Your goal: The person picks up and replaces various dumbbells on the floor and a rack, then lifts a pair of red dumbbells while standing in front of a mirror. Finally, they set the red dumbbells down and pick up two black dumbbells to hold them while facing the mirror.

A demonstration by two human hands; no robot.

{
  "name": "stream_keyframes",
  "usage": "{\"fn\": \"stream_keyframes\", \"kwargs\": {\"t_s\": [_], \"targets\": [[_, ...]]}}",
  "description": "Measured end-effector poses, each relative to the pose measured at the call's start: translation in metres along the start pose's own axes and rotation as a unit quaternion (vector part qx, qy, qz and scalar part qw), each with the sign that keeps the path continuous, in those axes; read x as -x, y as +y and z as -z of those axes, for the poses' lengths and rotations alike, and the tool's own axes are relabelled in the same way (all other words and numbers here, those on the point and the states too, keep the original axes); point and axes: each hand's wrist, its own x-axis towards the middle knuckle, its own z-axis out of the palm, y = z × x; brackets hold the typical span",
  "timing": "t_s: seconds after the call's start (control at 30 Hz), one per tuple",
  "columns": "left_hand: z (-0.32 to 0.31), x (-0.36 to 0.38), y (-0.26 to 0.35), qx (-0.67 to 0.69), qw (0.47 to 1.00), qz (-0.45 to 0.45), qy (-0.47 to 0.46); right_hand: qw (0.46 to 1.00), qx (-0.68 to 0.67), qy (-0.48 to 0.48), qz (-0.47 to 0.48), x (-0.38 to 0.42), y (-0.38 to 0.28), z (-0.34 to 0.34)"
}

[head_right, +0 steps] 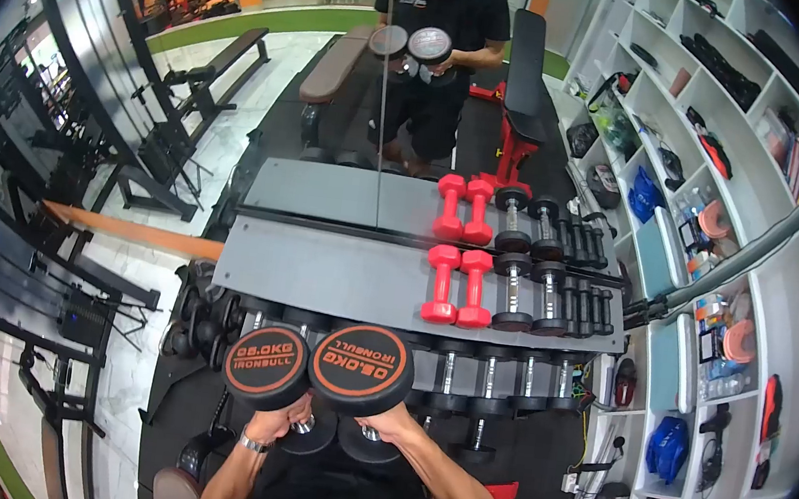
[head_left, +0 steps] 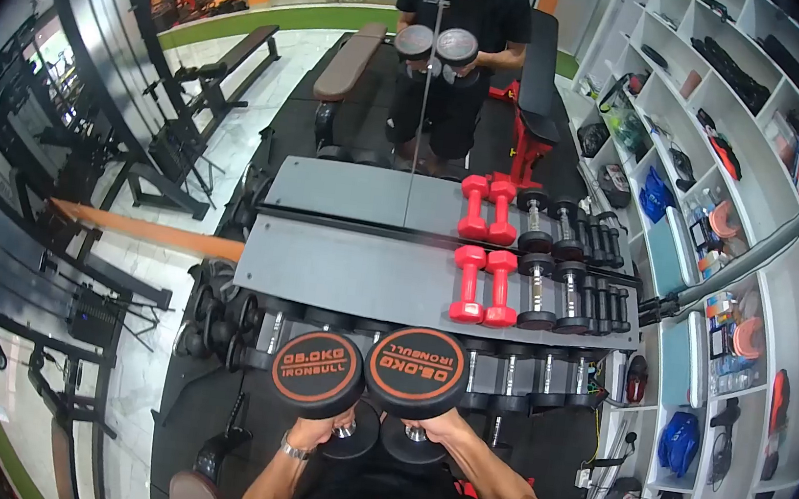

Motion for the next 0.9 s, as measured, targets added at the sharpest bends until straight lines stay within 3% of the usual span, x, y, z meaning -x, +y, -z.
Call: {"fn": "stream_keyframes", "kwargs": {"t_s": [0.03,0.1,0.27,0.53,0.67,0.9], "targets": [[0.004,-0.009,-0.003,0.01,1.0,0.001,-0.028,1.0,-0.009,0.003,0.008,-0.002,-0.004,0.004],[-0.011,-0.02,0.006,-0.025,0.999,0.018,0.015,1.0,-0.007,0.009,0.001,-0.014,-0.004,0.018],[0.005,-0.052,0.003,-0.014,0.999,0.035,0.017,1.0,-0.008,0.003,0.014,-0.045,-0.001,0.035],[0.03,-0.098,0.025,-0.024,0.999,0.047,0.009,0.994,0.026,0.101,0.015,-0.089,-0.019,0.016],[0.038,-0.118,0.04,0.022,0.993,0.115,0.035,0.996,0.004,0.09,-0.001,-0.117,-0.018,0.021],[0.059,-0.154,0.046,-0.013,0.99,0.134,0.031,0.994,-0.032,0.108,-0.012,-0.154,-0.016,0.023]]}}
